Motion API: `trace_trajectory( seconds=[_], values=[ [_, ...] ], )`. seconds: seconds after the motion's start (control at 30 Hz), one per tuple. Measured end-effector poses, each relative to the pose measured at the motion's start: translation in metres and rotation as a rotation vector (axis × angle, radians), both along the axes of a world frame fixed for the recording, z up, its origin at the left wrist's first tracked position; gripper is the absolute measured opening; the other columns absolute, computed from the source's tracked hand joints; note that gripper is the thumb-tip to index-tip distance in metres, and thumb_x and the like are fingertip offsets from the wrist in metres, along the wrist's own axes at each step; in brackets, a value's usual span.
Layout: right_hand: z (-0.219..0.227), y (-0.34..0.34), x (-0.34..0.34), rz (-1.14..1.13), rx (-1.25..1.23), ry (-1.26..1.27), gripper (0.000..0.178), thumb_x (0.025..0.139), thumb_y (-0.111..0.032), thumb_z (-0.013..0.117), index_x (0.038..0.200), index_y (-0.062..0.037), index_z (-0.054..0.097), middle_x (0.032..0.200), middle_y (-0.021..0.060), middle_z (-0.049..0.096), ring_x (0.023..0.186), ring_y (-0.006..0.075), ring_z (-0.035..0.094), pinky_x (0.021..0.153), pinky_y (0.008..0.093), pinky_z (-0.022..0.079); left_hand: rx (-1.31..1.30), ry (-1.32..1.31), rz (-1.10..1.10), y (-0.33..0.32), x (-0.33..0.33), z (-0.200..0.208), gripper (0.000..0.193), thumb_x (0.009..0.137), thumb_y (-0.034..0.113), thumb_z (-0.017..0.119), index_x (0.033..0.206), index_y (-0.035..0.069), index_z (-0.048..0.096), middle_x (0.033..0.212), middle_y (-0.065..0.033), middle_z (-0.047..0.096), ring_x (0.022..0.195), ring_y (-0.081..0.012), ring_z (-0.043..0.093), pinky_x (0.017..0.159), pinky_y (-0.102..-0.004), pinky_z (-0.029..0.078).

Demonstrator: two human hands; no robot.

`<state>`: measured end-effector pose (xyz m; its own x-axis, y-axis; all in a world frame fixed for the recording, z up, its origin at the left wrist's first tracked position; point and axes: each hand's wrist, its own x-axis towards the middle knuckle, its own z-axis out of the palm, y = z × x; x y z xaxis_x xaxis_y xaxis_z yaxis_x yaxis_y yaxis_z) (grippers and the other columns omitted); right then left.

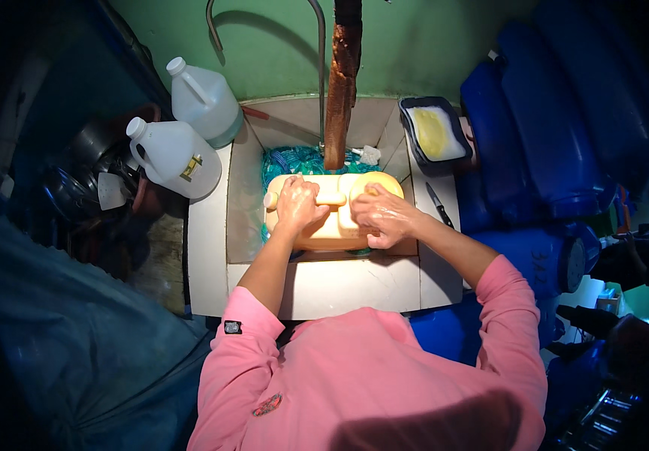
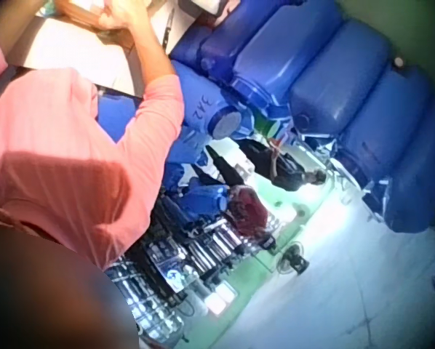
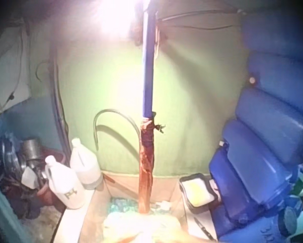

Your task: The person washes a large orange jerrycan by hand in a sink, scrubbing the exterior and interior with a green mesh scrubber, rinsing it under running water, and then placing it on a stack of blue containers. The person also rinses the scrubber and the sink area.

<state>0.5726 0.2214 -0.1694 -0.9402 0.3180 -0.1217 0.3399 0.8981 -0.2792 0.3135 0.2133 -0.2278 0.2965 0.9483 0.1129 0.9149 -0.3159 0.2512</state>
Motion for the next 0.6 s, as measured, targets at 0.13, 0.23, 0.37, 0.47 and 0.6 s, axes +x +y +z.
trace_trajectory(
  seconds=[0.13, 0.23, 0.37, 0.47, 0.6],
  values=[
    [0.003, -0.013, 0.009, -0.448, 0.088, 0.197, 0.031, 0.078, -0.034, 0.068, 0.091, -0.0061, 0.065, 0.097, 0.0115, 0.065, 0.092, 0.0318, 0.059, 0.082, 0.0462, 0.045, -0.029, -0.017, 0.020, -0.001, 0.000, -0.003, 0.035, 0.066, 0.036, 0.079, 0.081, 0.005, 0.072, 0.087, -0.0147, 0.072, 0.102, -0.0297, 0.064, 0.110, -0.0444, 0.040],
    [-0.016, -0.016, 0.001, -0.919, 0.275, 0.246, 0.043, 0.085, -0.042, 0.068, 0.107, -0.0059, 0.067, 0.107, 0.0153, 0.064, 0.099, 0.0339, 0.060, 0.084, 0.0465, 0.046, 0.086, -0.067, 0.023, -0.001, 0.001, -0.009, 0.033, 0.064, 0.034, 0.079, 0.069, 0.004, 0.066, 0.080, -0.0169, 0.068, 0.093, -0.0334, 0.064, 0.102, -0.0459, 0.044],
    [-0.052, 0.002, -0.026, -1.119, 0.124, 0.328, 0.043, 0.086, -0.042, 0.069, 0.112, -0.0075, 0.067, 0.117, 0.0174, 0.065, 0.106, 0.0353, 0.060, 0.092, 0.0460, 0.046, 0.115, -0.020, -0.010, 0.000, 0.000, -0.015, 0.035, 0.067, 0.036, 0.079, 0.079, 0.004, 0.072, 0.087, -0.0169, 0.072, 0.099, -0.0328, 0.066, 0.106, -0.0458, 0.042],
    [-0.061, 0.014, -0.035, -0.883, -0.164, 0.564, 0.041, 0.084, -0.039, 0.071, 0.110, -0.0073, 0.067, 0.115, 0.0171, 0.065, 0.105, 0.0361, 0.060, 0.096, 0.0457, 0.045, 0.173, -0.045, -0.056, 0.000, -0.001, -0.017, 0.032, 0.063, 0.032, 0.081, 0.074, 0.005, 0.068, 0.082, -0.0173, 0.069, 0.092, -0.0351, 0.064, 0.103, -0.0465, 0.043],
    [-0.043, 0.007, -0.033, -1.021, 0.089, 0.311, 0.070, 0.075, -0.050, 0.074, 0.127, -0.0050, 0.060, 0.128, 0.0189, 0.056, 0.126, 0.0352, 0.048, 0.105, 0.0556, 0.038, 0.128, -0.054, -0.064, -0.002, 0.001, -0.017, 0.033, 0.060, 0.027, 0.083, 0.075, 0.005, 0.063, 0.086, -0.0177, 0.067, 0.093, -0.0362, 0.062, 0.099, -0.0465, 0.044]
  ],
)
